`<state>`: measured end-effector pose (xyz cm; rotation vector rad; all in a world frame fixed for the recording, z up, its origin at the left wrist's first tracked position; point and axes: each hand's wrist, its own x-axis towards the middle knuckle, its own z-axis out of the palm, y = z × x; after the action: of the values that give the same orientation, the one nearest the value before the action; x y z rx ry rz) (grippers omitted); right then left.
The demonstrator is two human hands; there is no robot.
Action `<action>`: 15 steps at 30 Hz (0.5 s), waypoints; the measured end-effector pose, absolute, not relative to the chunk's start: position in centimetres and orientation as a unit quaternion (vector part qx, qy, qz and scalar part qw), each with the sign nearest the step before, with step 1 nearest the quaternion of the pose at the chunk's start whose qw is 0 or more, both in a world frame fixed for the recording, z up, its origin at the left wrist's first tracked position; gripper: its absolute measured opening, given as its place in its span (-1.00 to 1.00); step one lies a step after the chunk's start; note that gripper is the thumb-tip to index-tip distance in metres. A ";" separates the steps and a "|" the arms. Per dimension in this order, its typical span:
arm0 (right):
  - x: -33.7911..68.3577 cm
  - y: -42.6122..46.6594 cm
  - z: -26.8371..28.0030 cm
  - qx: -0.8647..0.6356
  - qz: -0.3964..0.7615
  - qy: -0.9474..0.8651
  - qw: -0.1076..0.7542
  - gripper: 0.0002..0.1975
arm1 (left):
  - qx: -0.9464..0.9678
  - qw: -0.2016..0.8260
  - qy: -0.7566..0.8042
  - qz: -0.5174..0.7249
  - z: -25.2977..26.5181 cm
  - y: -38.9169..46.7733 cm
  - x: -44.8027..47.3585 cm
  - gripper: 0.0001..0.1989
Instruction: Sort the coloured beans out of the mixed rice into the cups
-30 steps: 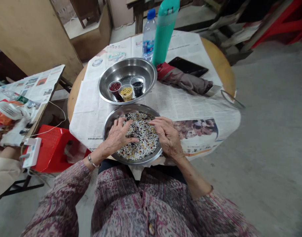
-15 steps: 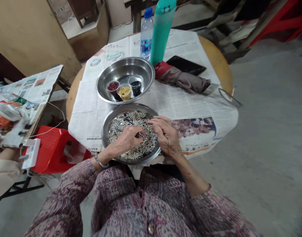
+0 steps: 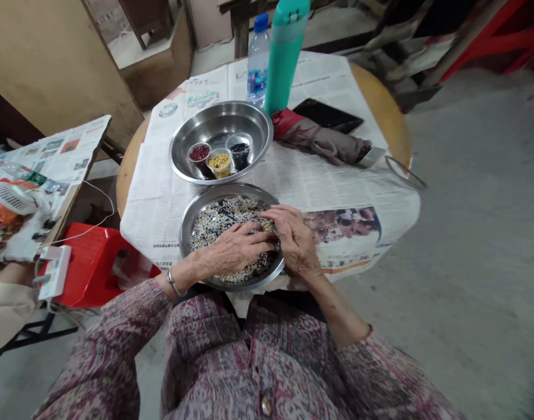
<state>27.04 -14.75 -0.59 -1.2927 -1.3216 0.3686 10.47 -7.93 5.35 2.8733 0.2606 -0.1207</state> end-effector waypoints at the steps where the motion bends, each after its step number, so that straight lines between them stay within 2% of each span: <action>1: 27.0 -14.8 -0.6 -0.554 0.158 -0.568 0.588 -0.60 | 0.989 0.107 0.094 -0.039 5.1 -7.5 10.6 -0.69; 6: 27.0 -14.7 -0.6 -0.553 0.156 -0.568 0.589 -0.61 | 0.987 0.040 0.151 -0.037 4.2 -5.6 10.9 -0.74; 15: 27.0 -14.7 -0.5 -0.552 0.164 -0.566 0.590 -0.63 | 0.922 -0.004 0.385 -0.042 5.6 -5.7 7.0 -0.74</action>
<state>27.03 -14.67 -0.52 -1.2853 -1.3185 0.3807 7.01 -5.69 5.63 2.9033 1.2116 -0.1309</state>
